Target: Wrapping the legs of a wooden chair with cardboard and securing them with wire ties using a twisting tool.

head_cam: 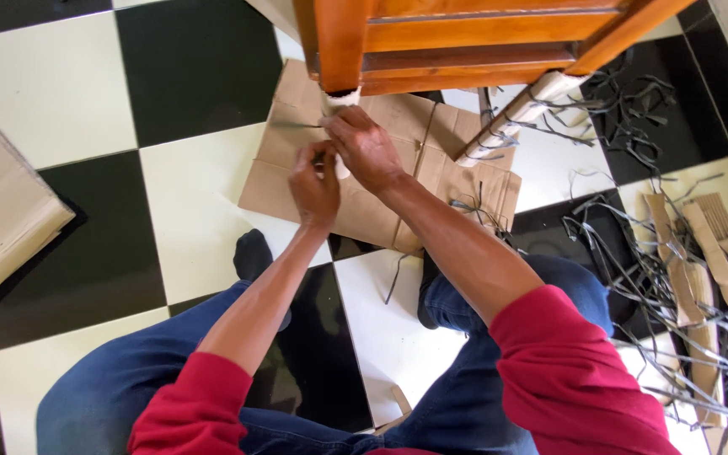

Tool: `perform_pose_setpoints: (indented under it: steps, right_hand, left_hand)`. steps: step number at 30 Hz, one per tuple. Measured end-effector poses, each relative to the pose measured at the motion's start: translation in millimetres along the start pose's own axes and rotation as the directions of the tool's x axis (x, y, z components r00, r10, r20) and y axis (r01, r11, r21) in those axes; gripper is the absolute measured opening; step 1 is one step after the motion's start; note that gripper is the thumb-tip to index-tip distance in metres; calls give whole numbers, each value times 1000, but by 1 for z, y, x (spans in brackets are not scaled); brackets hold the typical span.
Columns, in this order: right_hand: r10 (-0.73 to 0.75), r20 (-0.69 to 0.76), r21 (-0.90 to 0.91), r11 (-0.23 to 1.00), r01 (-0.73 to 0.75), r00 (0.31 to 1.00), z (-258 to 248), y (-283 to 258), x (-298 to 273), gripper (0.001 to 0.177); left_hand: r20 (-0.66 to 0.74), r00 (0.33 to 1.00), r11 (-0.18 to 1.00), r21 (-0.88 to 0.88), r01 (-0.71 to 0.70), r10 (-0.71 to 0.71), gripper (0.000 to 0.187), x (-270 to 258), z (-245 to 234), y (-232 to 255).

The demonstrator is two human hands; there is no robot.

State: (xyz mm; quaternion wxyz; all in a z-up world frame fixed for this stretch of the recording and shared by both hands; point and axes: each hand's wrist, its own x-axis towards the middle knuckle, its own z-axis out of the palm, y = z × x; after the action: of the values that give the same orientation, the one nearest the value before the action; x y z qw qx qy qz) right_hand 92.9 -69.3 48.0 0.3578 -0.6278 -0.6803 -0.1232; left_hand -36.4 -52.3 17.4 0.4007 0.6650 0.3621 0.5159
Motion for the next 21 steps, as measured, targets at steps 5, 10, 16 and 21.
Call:
perform_pose_setpoints:
  steps: [5, 10, 16, 21]
  right_hand:
    - [-85, 6, -93, 992, 85, 996, -3, 0, -2, 5]
    - [-32, 91, -19, 999, 34, 995, -18, -7, 2, 5]
    - [-38, 145, -12, 999, 40, 989, -33, -12, 4, 4]
    - [-62, 97, -170, 982, 78, 993, -29, -10, -2, 5]
  left_hand:
    - [-16, 998, 997, 33, -63, 63, 6, 4, -12, 14]
    - [-5, 985, 983, 72, -170, 171, 13, 28, -14, 3]
    - [326, 869, 841, 279, -464, 371, 20, 61, -17, -9]
    - [458, 850, 778, 422, -466, 260, 30, 58, -25, 6]
